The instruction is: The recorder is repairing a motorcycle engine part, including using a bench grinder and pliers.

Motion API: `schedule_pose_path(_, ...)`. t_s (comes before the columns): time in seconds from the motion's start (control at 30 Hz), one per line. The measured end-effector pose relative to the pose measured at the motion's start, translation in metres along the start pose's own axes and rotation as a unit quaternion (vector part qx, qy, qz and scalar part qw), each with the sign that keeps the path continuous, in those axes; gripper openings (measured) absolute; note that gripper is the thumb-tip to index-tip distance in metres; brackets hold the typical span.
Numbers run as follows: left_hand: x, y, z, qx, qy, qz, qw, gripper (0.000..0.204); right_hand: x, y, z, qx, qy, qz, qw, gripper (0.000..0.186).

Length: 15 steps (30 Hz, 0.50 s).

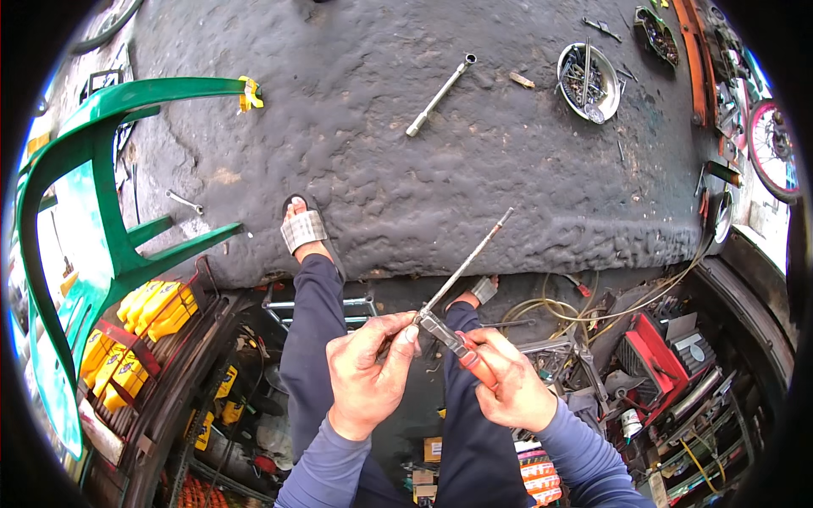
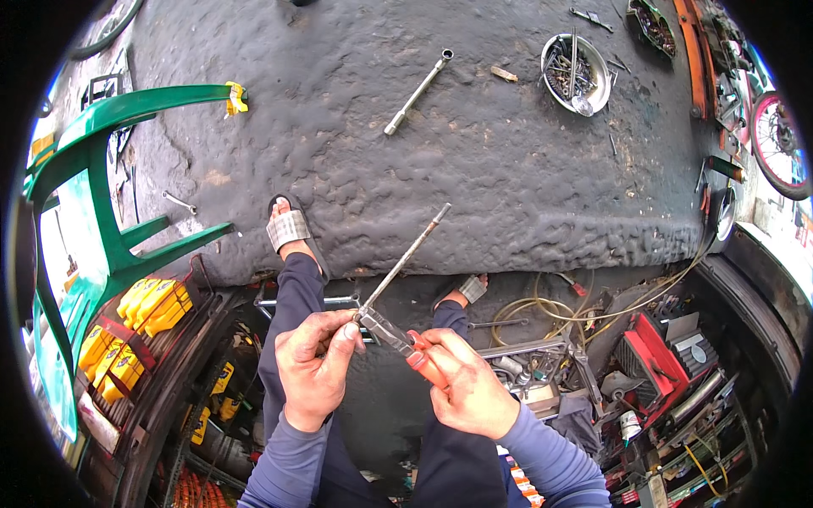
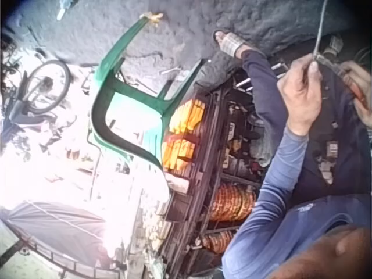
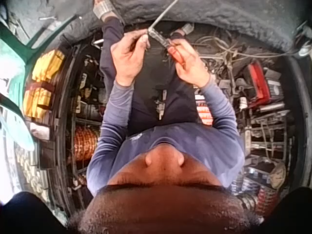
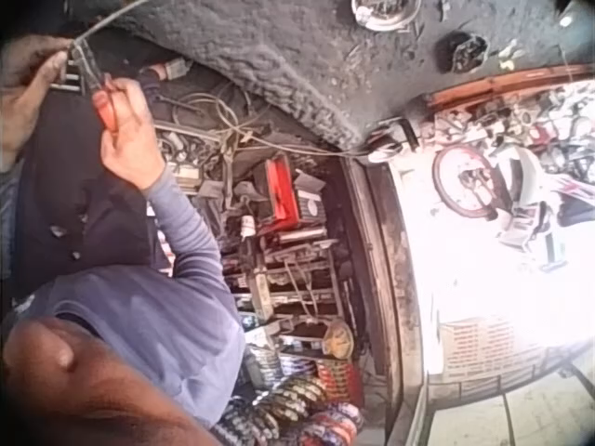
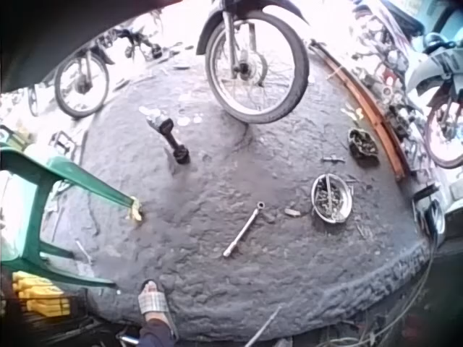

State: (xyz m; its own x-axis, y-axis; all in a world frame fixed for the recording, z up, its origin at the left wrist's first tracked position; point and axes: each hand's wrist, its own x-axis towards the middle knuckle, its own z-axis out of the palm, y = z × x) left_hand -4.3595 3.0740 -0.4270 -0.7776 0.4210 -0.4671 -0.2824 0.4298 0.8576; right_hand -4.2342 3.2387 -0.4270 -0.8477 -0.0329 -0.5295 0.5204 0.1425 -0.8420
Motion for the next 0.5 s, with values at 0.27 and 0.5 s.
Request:
schedule_pose_path(0.27,-0.0016,-0.0031,0.0050,0.023,-0.011,0.011,1.000,0.011,-0.0017,0.0007,-0.0032,-0.015,0.006,-0.002,1.000,0.044)
schedule_pose_path(0.5,-0.0024,-0.0033,0.0061,-0.104,-0.016,-0.066,0.992,0.011,-0.0021,0.0073,-0.0054,0.000,0.014,-0.022,1.000,0.047)
